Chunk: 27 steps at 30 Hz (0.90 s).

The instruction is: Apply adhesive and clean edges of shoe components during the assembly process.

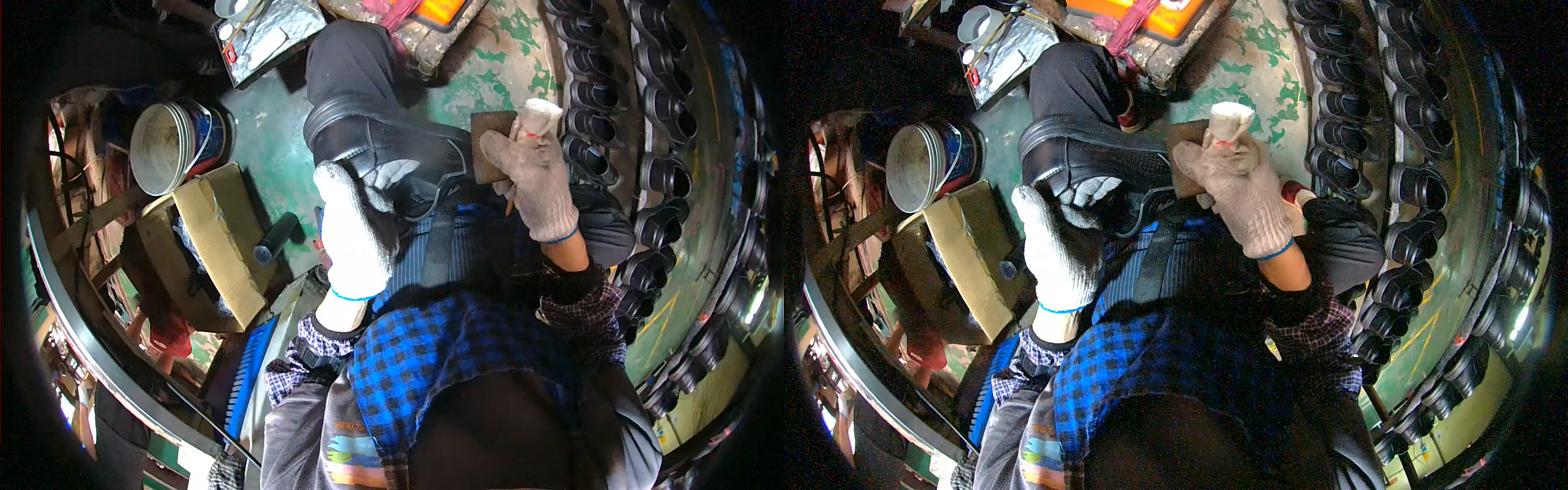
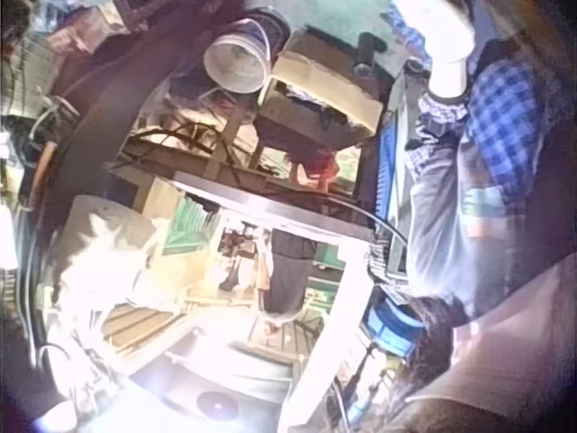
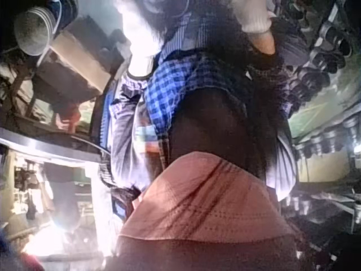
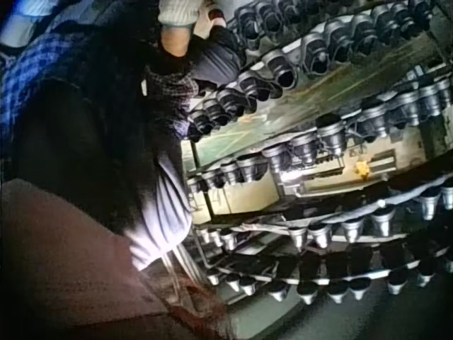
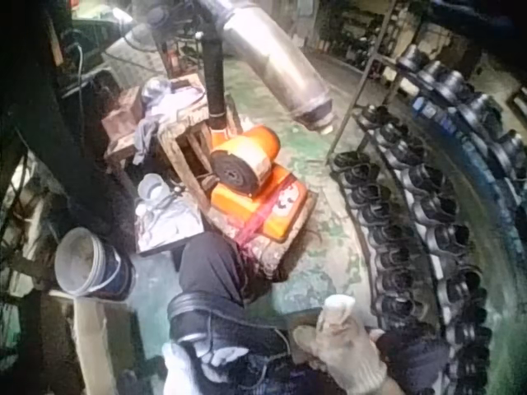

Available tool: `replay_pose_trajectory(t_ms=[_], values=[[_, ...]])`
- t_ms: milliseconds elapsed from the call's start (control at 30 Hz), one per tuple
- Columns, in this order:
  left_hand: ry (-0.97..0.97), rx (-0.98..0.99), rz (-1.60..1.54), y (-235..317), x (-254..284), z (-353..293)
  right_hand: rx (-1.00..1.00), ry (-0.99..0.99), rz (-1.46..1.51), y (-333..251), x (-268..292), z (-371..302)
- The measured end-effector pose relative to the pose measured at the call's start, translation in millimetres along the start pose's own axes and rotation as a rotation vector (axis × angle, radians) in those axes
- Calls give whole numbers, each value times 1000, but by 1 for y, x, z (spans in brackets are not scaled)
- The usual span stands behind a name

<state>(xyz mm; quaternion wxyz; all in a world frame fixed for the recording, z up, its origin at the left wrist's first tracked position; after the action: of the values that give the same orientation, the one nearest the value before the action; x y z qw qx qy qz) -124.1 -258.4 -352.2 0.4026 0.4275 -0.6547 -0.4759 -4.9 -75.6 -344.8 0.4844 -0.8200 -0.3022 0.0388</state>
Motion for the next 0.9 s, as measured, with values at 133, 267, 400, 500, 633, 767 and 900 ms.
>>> replay_pose_trajectory(t_ms=[133, 267, 400, 500, 633, 767, 900], values=[[33, 391, -543, -19, -3, -1, -56, 27, -29, 21, 9, 10], [60, 537, -768, -28, -6, -1, -81, 42, -32, 29, 15, 16], [97, 587, -887, -31, -3, -2, -118, -15, -5, 52, 26, 33], [105, 619, -955, -30, -2, -2, -138, 11, 128, 96, 48, 57], [104, 630, -935, -28, 8, -4, -268, -121, 266, 112, 48, 58], [91, 660, -778, -25, 18, -11, -251, -184, 150, 118, 44, 48], [-1, 680, -864, -45, 39, -14, -255, -168, 41, 89, 30, 26]])
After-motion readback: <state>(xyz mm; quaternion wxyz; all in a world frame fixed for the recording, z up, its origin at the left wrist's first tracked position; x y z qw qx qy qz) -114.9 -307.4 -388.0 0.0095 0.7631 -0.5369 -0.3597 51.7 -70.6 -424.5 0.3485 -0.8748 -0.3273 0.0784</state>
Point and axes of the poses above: each hand's wrist, its own z-axis towards the middle knuckle, its own x-axis out of the back of the hand, y = z × x, the point moved 6 cm from there along z, towards the middle knuckle, and after that the axes turned 9 degrees about y, right-handed, at the moved point
